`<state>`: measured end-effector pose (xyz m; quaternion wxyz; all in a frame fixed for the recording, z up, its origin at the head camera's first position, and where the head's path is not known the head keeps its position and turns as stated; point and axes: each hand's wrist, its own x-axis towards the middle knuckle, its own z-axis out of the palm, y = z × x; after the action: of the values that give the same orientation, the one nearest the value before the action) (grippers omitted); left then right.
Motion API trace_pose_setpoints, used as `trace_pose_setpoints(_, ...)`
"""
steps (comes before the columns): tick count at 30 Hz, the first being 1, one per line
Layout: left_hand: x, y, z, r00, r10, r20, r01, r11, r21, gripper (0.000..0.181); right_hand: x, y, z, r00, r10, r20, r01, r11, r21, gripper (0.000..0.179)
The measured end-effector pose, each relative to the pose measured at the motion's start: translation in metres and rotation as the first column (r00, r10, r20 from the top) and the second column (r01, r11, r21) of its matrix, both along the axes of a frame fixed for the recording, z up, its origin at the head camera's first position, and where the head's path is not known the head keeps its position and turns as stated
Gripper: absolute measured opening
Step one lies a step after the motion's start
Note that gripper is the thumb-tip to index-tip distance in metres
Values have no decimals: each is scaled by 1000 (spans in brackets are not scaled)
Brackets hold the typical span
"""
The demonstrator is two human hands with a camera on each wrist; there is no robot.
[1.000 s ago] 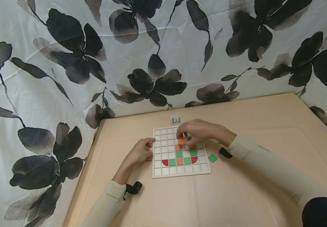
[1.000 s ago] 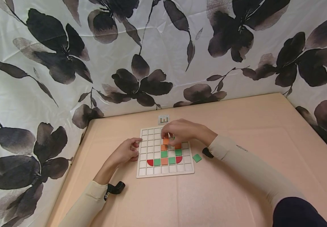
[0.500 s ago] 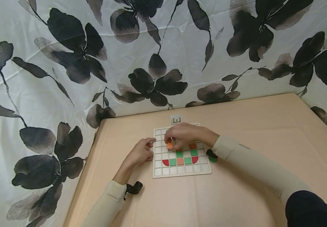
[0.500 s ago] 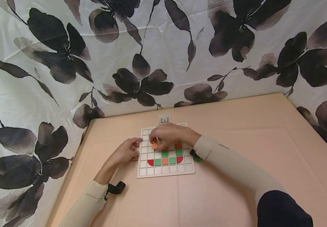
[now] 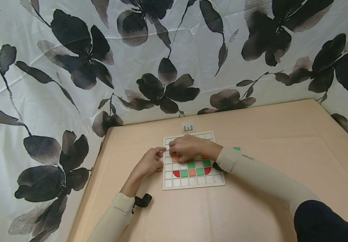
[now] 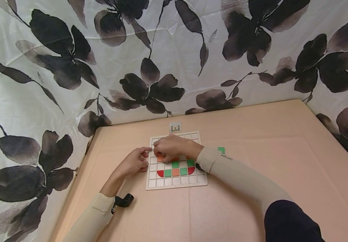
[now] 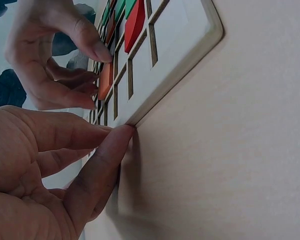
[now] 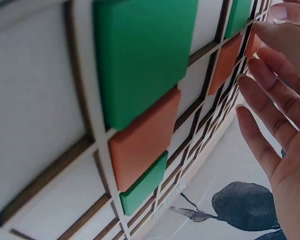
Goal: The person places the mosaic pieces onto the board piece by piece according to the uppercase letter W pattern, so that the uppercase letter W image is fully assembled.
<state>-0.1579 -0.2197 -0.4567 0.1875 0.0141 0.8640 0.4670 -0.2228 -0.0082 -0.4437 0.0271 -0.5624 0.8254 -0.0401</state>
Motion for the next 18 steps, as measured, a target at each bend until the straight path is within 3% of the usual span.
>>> trace_pose_setpoints(5,0,3,0,1000,-8,3,8,1000,-2,65,1,5,2,999,-19,29,19,1000,-5,23)
trace_pose_setpoints(12,0,3,3,1000,-2,14,2,1000,-10,65,1,21,11,984,-83,158,84,996,2,29)
trace_pose_setpoints(15,0,2,4,1000,2,11,-2,1000,-15,64,1,23,12,972,-73,225,75,997,1,31)
trace_pose_setpoints(18,0,3,4,1000,-3,8,3,1000,-14,64,2,23,9,971,-26,240,25,1000,5,31)
